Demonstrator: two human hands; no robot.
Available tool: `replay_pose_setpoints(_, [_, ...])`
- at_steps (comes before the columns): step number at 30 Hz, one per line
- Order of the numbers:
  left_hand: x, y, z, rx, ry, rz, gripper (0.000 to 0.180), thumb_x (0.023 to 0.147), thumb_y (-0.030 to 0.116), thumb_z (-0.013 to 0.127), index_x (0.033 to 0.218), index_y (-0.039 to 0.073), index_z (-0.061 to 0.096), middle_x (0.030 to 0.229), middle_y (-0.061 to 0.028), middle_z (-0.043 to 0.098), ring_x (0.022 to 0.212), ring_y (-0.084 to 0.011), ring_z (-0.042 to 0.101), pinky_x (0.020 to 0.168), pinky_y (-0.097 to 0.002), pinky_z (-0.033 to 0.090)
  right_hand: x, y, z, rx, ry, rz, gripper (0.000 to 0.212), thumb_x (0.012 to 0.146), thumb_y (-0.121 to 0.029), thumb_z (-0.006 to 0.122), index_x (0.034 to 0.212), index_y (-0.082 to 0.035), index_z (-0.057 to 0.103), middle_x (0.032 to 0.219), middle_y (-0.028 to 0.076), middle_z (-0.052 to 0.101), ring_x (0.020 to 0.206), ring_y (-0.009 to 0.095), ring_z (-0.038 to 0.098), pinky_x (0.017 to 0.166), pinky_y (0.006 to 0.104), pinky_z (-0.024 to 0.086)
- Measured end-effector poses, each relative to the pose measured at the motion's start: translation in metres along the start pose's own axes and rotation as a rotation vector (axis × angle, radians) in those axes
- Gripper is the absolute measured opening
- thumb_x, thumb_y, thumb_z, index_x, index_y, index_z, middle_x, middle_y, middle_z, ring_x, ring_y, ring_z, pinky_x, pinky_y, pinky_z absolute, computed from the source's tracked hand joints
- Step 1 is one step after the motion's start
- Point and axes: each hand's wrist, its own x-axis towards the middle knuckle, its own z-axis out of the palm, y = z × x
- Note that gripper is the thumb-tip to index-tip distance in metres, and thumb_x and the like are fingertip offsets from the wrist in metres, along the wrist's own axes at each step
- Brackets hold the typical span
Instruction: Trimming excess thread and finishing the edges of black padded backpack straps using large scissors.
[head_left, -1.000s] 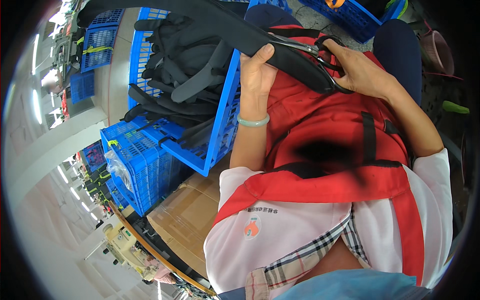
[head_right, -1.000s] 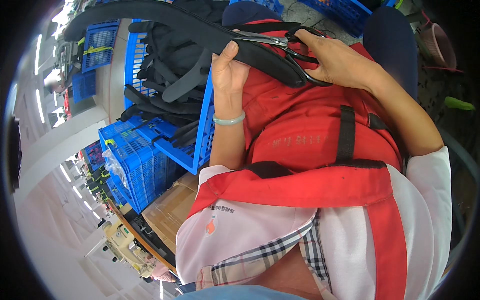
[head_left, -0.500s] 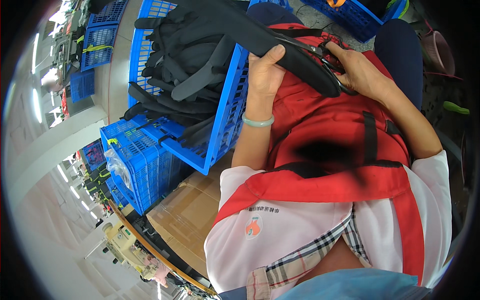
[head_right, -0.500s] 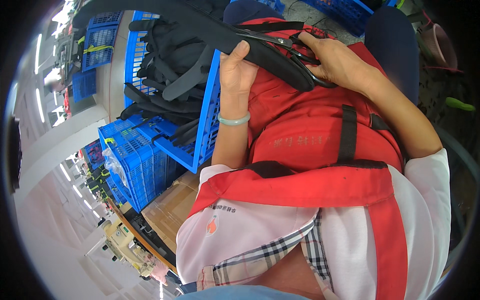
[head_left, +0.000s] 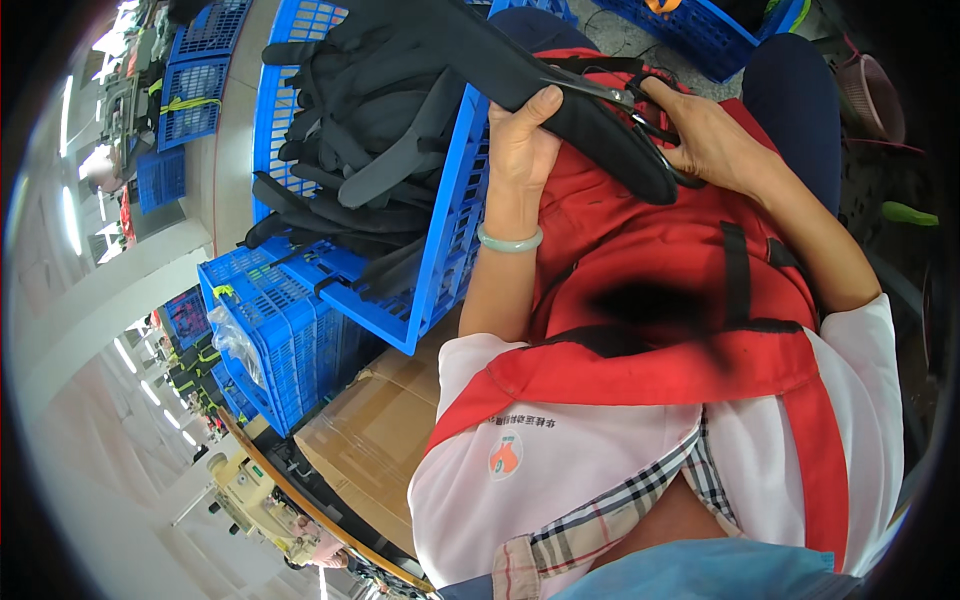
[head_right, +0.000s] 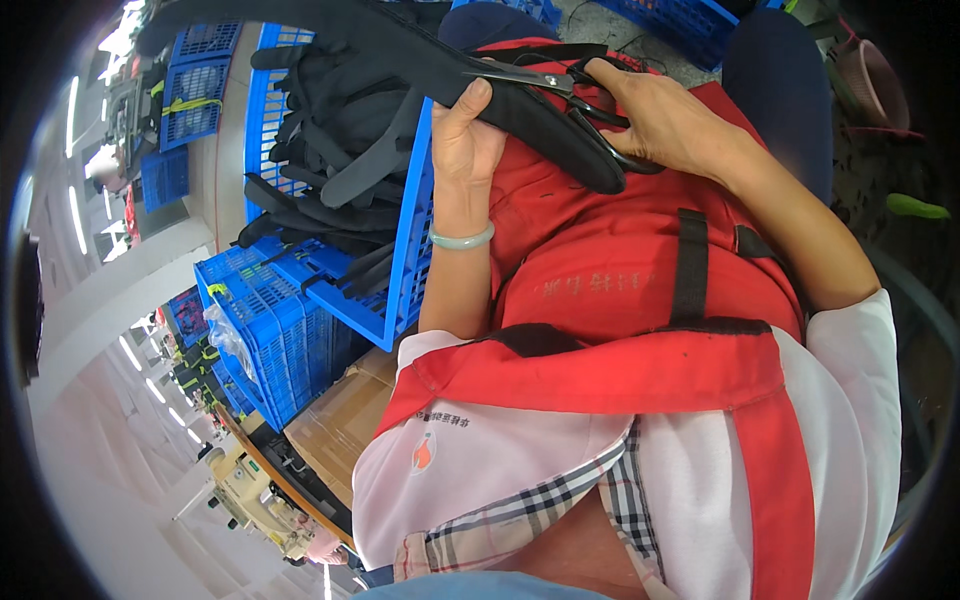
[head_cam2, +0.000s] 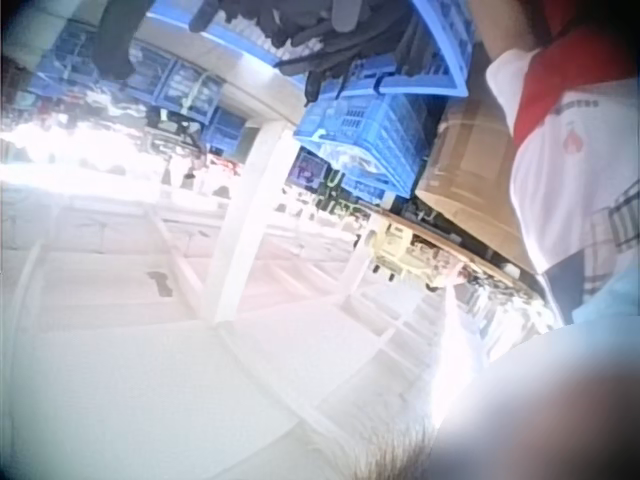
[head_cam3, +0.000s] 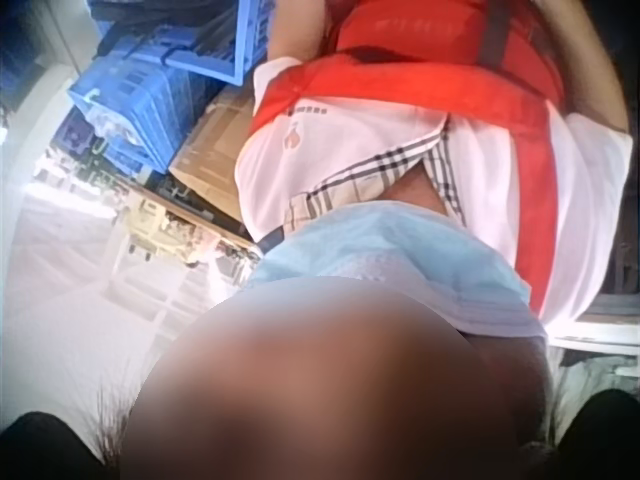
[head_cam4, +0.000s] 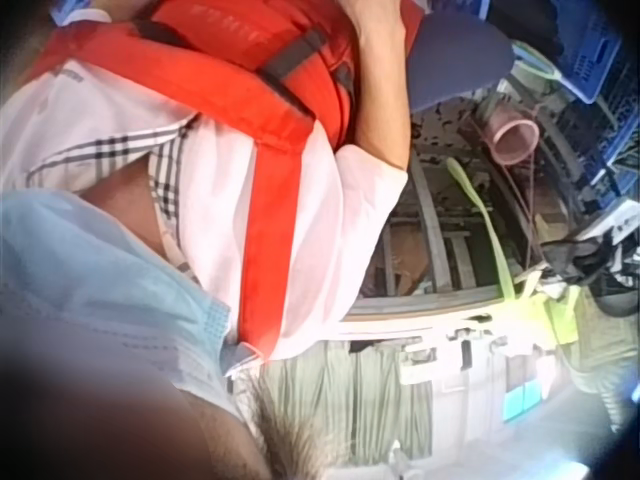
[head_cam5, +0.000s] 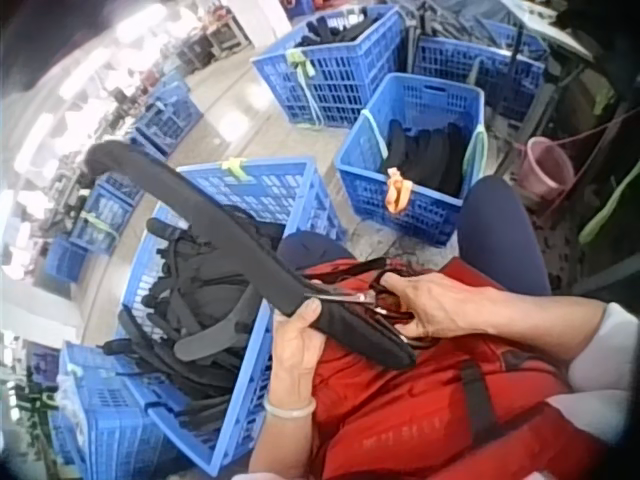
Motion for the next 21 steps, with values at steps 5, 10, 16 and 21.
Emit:
replay_pose_setpoints(5, [0.0, -0.001, 0.0, -0.06, 0.028, -0.008, 0.031, 0.078, -0.006, 0.07, 0.106, 0.003, 0.06, 0.097, -0.0083, 0.065, 0.092, -0.0229, 0.064, 0.089, -0.0377, 0.052, 0.003, -0.015, -0.01, 0.101, -0.171, 0.178, 0.051, 0.084, -0.023, 0.067, 0.123, 0.002, 0.046, 0.086, 0.028, 0.06, 0.083, 0.044, 0.059, 0.071, 0.0457, 0.045])
replay_pose_setpoints(10, [0.003, -0.001, 0.0, -0.096, 0.031, -0.026, 0.031, 0.078, -0.005, 0.071, 0.106, 0.003, 0.06, 0.097, -0.0086, 0.065, 0.092, -0.0233, 0.064, 0.09, -0.0376, 0.052, -0.005, 0.01, -0.008, 0.088, -0.083, -0.056, 0.057, 0.082, -0.024, 0.069, 0.125, 0.0, 0.042, 0.093, 0.026, 0.06, 0.086, 0.045, 0.057, 0.073, 0.0473, 0.043])
replay_pose_setpoints(16, [0.002, -0.002, 0.002, -0.126, 0.009, -0.021, 0.03, 0.077, -0.005, 0.072, 0.104, 0.003, 0.061, 0.096, -0.0093, 0.066, 0.092, -0.0242, 0.064, 0.09, -0.0391, 0.052, -0.006, 0.004, -0.01, -0.006, -0.089, -0.003, 0.06, 0.08, -0.023, 0.07, 0.127, -0.001, 0.04, 0.094, 0.027, 0.06, 0.092, 0.045, 0.058, 0.077, 0.0476, 0.045])
replay_pose_setpoints(21, [0.002, -0.003, -0.007, -0.057, -0.019, -0.011, 0.033, 0.079, -0.003, 0.072, 0.109, 0.006, 0.061, 0.102, -0.0075, 0.066, 0.096, -0.0245, 0.064, 0.093, -0.0441, 0.051, -0.001, 0.001, 0.0, -0.006, -0.06, 0.053, 0.064, 0.078, -0.022, 0.071, 0.129, 0.0, 0.04, 0.089, 0.028, 0.06, 0.089, 0.044, 0.059, 0.076, 0.0474, 0.045])
